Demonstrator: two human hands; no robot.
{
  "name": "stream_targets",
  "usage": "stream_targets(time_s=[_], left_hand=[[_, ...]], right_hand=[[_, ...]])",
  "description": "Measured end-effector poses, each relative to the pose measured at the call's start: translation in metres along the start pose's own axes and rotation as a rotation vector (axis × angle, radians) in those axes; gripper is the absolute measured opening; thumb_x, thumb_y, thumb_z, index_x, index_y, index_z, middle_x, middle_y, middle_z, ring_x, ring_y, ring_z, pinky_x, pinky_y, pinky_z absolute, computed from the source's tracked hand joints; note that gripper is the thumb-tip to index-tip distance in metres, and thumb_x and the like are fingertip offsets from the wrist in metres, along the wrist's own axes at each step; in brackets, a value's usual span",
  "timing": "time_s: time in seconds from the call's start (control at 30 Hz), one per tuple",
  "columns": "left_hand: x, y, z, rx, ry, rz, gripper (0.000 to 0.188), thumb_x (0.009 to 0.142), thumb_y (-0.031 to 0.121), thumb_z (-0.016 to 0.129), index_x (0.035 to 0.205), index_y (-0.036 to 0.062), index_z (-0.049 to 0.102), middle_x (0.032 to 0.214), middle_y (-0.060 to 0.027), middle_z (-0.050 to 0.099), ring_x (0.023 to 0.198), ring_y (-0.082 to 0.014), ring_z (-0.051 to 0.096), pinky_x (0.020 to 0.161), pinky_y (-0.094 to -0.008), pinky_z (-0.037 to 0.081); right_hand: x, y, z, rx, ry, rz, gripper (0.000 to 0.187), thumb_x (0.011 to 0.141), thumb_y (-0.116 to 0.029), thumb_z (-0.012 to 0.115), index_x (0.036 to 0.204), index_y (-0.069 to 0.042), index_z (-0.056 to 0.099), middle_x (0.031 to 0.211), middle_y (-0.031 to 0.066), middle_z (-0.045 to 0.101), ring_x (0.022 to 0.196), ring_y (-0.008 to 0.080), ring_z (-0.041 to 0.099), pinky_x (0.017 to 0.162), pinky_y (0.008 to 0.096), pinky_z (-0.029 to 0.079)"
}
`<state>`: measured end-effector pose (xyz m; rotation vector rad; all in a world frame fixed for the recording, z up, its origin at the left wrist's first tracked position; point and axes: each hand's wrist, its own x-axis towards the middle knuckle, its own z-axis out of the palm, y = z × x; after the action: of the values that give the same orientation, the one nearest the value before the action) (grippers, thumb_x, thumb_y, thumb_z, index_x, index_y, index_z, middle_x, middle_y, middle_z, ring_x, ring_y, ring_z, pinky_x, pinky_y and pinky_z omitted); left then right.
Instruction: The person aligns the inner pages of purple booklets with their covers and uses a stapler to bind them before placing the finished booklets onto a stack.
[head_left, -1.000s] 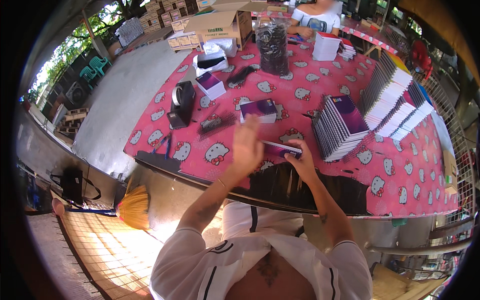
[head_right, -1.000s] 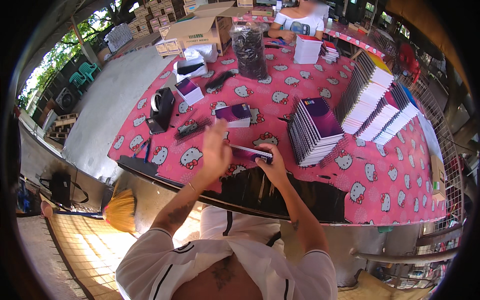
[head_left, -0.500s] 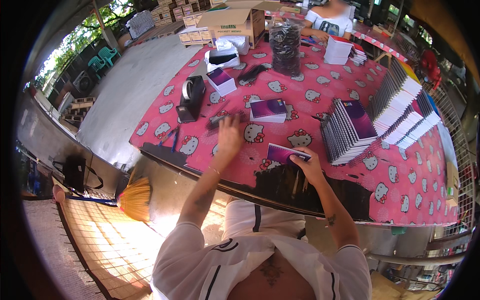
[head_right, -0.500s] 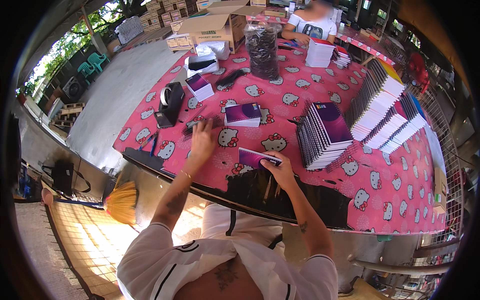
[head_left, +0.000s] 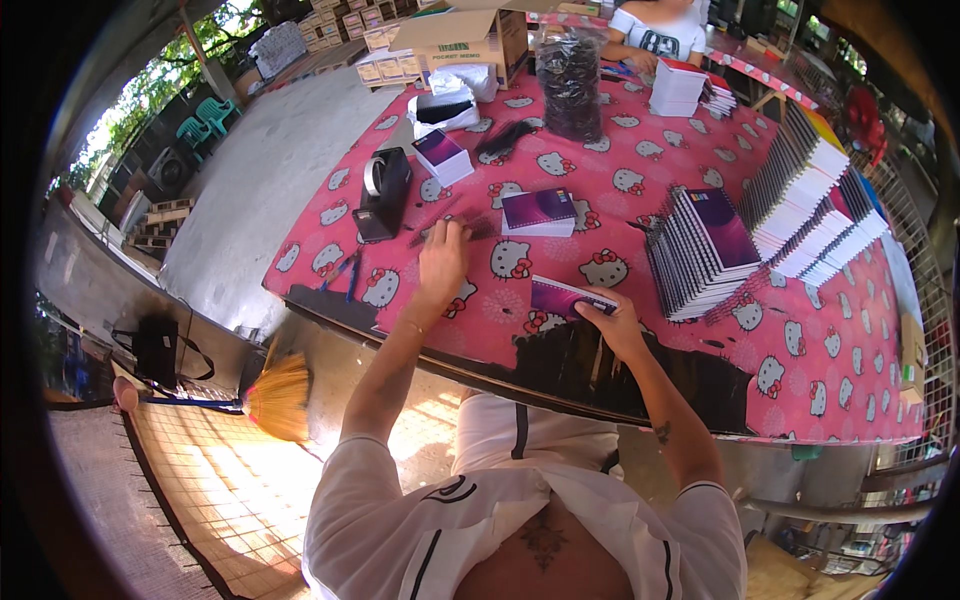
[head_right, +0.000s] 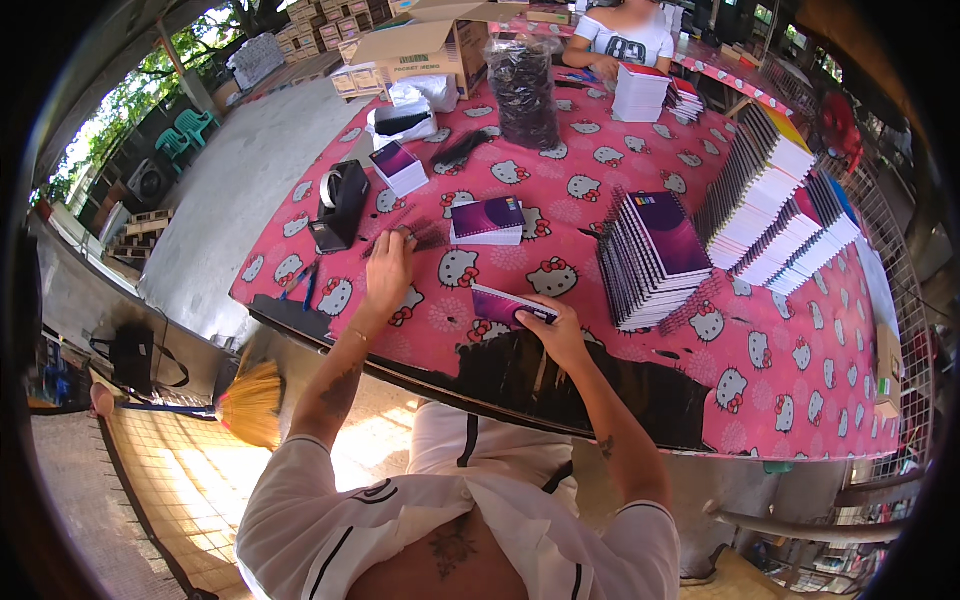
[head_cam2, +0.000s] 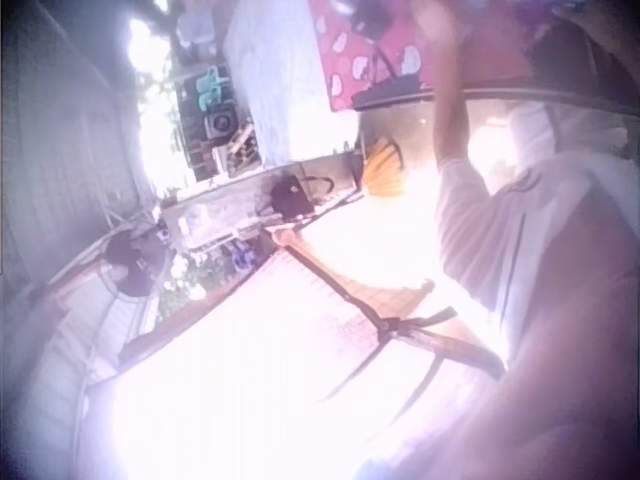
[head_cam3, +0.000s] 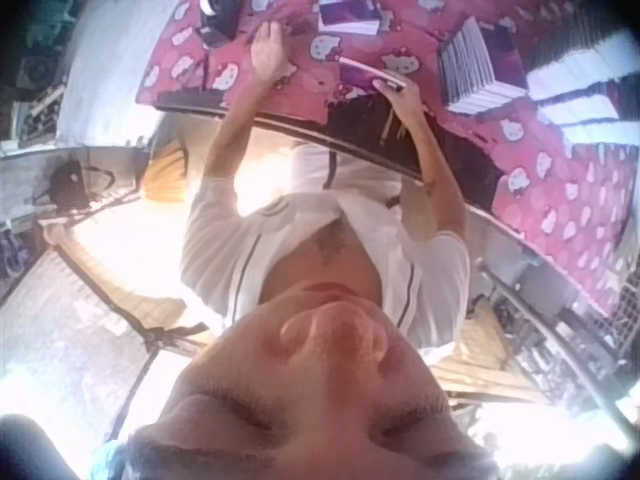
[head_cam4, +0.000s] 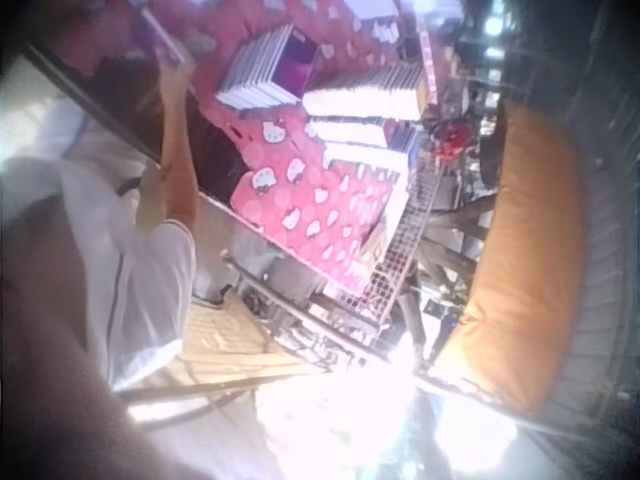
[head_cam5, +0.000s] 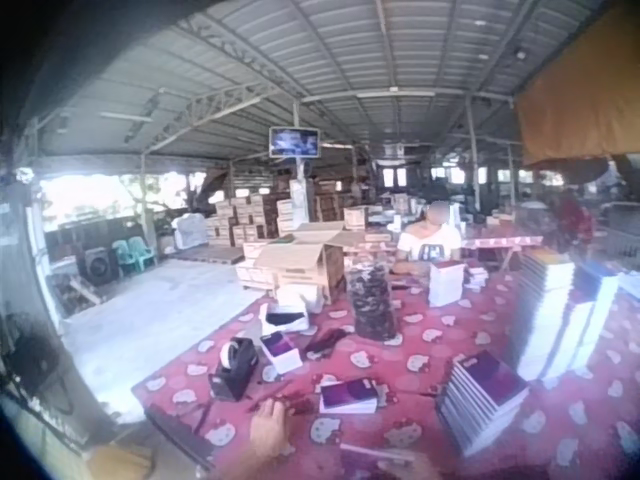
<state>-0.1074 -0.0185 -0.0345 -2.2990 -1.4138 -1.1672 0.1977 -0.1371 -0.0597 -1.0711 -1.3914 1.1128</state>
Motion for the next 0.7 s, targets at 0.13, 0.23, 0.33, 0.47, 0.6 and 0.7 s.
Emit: stream_targets(time_s=[0.13, 0.23, 0.33, 0.47, 0.6, 0.7], left_hand=[[-0.021, 0.077, -0.028, -0.463, -0.078, 0.062, 0.011, 0.091, 0.009, 0.068, 0.101, 0.0054, 0.069, 0.083, -0.0128, 0.065, 0.072, -0.0316, 0.064, 0.064, -0.0413, 0.052], [-0.034, 0.098, -0.036, -0.550, -0.138, -0.096, 0.013, 0.088, 0.008, 0.072, 0.101, 0.0061, 0.072, 0.082, -0.0114, 0.067, 0.062, -0.0266, 0.063, 0.057, -0.0367, 0.051], [-0.039, 0.092, -0.033, -0.562, -0.152, -0.138, 0.019, 0.087, 0.004, 0.073, 0.106, 0.0047, 0.073, 0.085, -0.0113, 0.068, 0.069, -0.0240, 0.065, 0.061, -0.0334, 0.051], [-0.037, 0.092, -0.031, -0.521, -0.083, -0.093, 0.017, 0.087, 0.005, 0.072, 0.104, 0.0055, 0.073, 0.084, -0.0102, 0.066, 0.066, -0.0239, 0.064, 0.059, -0.0333, 0.050], [-0.035, 0.089, -0.025, -0.504, -0.060, -0.076, 0.017, 0.088, 0.007, 0.072, 0.105, 0.0070, 0.072, 0.085, -0.0092, 0.064, 0.064, -0.0263, 0.063, 0.058, -0.0359, 0.049], [-0.021, 0.097, -0.032, -0.531, -0.060, 0.022, 0.018, 0.088, 0.009, 0.073, 0.106, 0.0066, 0.070, 0.088, -0.0093, 0.064, 0.068, -0.0296, 0.065, 0.063, -0.0392, 0.051]], right_hand=[[-0.002, -0.002, 0.001, 0.013, 0.012, -0.001, 0.025, 0.094, -0.010, 0.071, 0.116, 0.001, 0.069, 0.097, 0.0010, 0.070, 0.089, 0.0074, 0.062, 0.082, 0.0249, 0.050], [-0.001, -0.002, 0.003, 0.014, 0.035, -0.008, 0.025, 0.094, -0.010, 0.071, 0.116, 0.001, 0.069, 0.096, 0.0005, 0.069, 0.089, 0.0071, 0.062, 0.081, 0.0248, 0.050], [-0.002, 0.000, 0.005, 0.007, 0.038, -0.008, 0.024, 0.094, -0.010, 0.071, 0.115, 0.000, 0.069, 0.096, 0.0003, 0.069, 0.089, 0.0069, 0.062, 0.081, 0.0245, 0.050], [-0.002, -0.002, 0.003, -0.035, 0.046, -0.003, 0.023, 0.094, -0.009, 0.070, 0.115, 0.000, 0.069, 0.096, 0.0004, 0.069, 0.089, 0.0068, 0.062, 0.081, 0.0241, 0.049], [-0.002, -0.006, 0.004, -0.023, 0.026, 0.009, 0.023, 0.094, -0.009, 0.070, 0.115, 0.000, 0.069, 0.097, 0.0008, 0.070, 0.089, 0.0073, 0.062, 0.081, 0.0241, 0.049], [-0.003, -0.005, 0.001, -0.003, 0.017, 0.001, 0.023, 0.094, -0.008, 0.070, 0.115, 0.000, 0.069, 0.098, 0.0014, 0.070, 0.090, 0.0080, 0.062, 0.082, 0.0245, 0.049]])
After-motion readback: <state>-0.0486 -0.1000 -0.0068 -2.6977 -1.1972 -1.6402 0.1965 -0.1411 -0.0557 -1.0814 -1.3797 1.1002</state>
